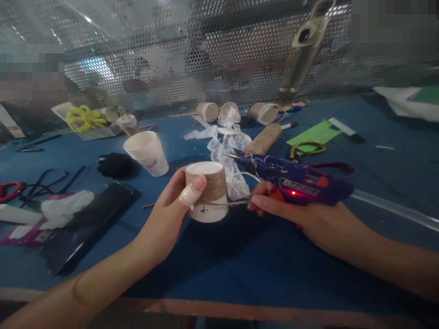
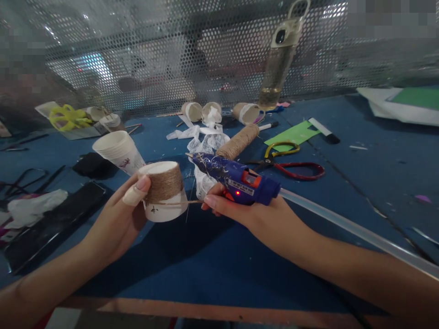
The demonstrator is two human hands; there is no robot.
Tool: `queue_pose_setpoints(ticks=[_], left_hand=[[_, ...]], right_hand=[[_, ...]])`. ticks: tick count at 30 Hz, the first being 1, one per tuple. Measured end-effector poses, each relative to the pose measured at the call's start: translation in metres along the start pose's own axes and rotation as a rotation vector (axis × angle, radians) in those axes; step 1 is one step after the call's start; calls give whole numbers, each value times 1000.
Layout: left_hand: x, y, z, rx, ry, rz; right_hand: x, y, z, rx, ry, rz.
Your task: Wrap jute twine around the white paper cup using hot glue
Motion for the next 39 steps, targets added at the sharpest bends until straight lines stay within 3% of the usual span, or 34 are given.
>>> queue_pose_setpoints(ticks=[17,22,25,30,36,39], left_hand=[[-10,2,-2,-72,87,95],[-14,0,-2,-79,83,149],[-18,-4,-1,-49,56,217],[-23,-10,1,-14,88,308],[-30,-18,2,-36,138,417],[-33,-20,4,-31,167,454]], right_hand=[[-12,1,1,-20,159,89],[-18,3,-7,-84,-36,31],[-19,4,-11,-122,-41,42],[-15,1,-6,-71,-21,96],[0,-2,-1,23,-67,-67],[-1,-1,-1,24,-97,-65]])
Point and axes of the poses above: each hand's wrist, its own y-axis towards the middle knuckle, its own z-axis out of the palm, x = y × z, the point moved 7 cm from there along y, towards the middle knuckle, and after that the axes turned 10 degrees about -x, right-handed, at the moved point
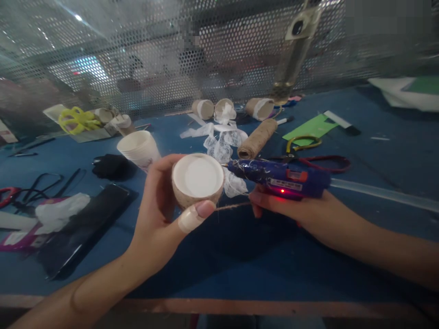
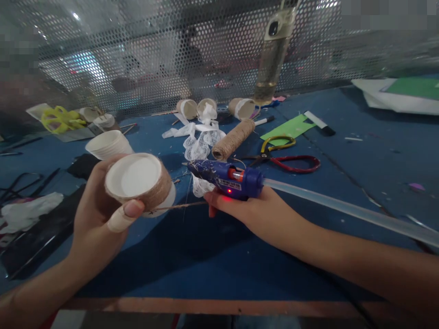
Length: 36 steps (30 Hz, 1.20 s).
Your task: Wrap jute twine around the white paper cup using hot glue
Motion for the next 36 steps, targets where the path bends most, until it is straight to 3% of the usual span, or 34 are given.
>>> queue_pose_setpoints(ticks=[7,17,22,33,36], left_hand=[[-12,3,2,98,111,326],[-17,0,2,132,126,410],[-12,2,0,85,120,323],[20,11,-3,35,-93,-114],[23,12,-3,12,-102,-165]], right_hand=[[-7,4,-1,-59,69,20],[-8,2,-4,-65,107,29],[-13,1,-6,-57,161,67],[-4,-1,-7,-157,154,184],[0,0,-7,-187,197,164]])
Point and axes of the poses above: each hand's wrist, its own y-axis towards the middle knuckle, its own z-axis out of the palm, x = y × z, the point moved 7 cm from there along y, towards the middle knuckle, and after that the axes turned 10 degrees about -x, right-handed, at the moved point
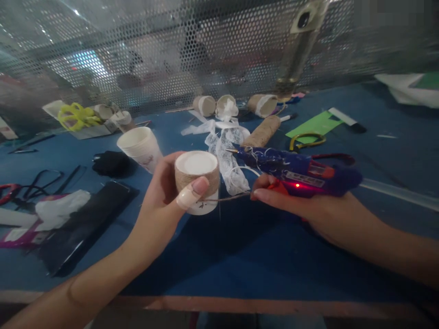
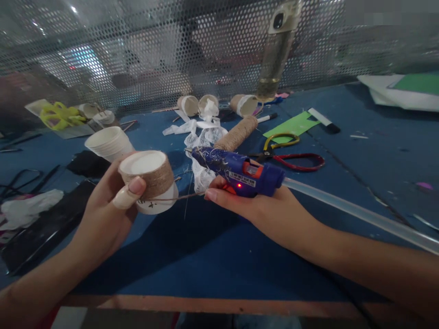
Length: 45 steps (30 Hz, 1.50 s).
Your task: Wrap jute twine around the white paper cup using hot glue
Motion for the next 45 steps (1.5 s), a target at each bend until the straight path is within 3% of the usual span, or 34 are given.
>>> queue_pose_setpoints(ticks=[7,11,17,33,45], left_hand=[[1,-1,2,9,31,-35],[2,-1,0,6,50,-41],[4,1,0,27,42,-46],[10,-1,1,44,61,-161],[15,-5,3,148,37,-182]], right_hand=[[0,4,-4,18,-291,-206],[-1,3,-8,1,-199,-136],[0,0,-9,-1,-245,-104],[0,3,-11,-26,-243,-133],[5,2,-8,-16,-168,-155]])
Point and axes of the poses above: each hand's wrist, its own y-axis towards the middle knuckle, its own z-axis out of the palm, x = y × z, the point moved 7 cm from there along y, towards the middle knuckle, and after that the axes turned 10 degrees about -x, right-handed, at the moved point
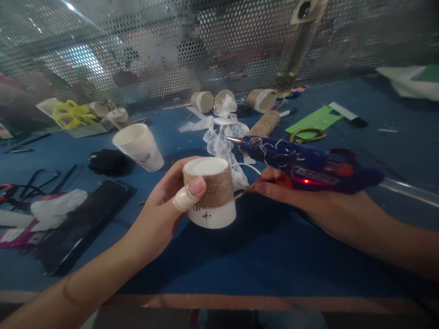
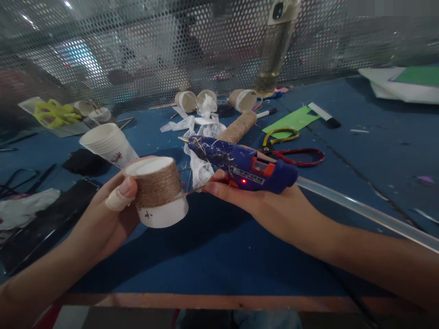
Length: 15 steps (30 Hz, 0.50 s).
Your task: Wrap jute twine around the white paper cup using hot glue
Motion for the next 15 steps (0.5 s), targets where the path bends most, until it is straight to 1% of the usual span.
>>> queue_pose_setpoints(ticks=[6,9,15], left_hand=[[-1,-1,7,63,20,-19],[-1,-2,9,67,11,-27],[-1,-4,12,121,7,-16]], right_hand=[[4,0,-1,-4,20,-64],[6,0,0,-1,46,-48],[11,0,4,23,104,1]])
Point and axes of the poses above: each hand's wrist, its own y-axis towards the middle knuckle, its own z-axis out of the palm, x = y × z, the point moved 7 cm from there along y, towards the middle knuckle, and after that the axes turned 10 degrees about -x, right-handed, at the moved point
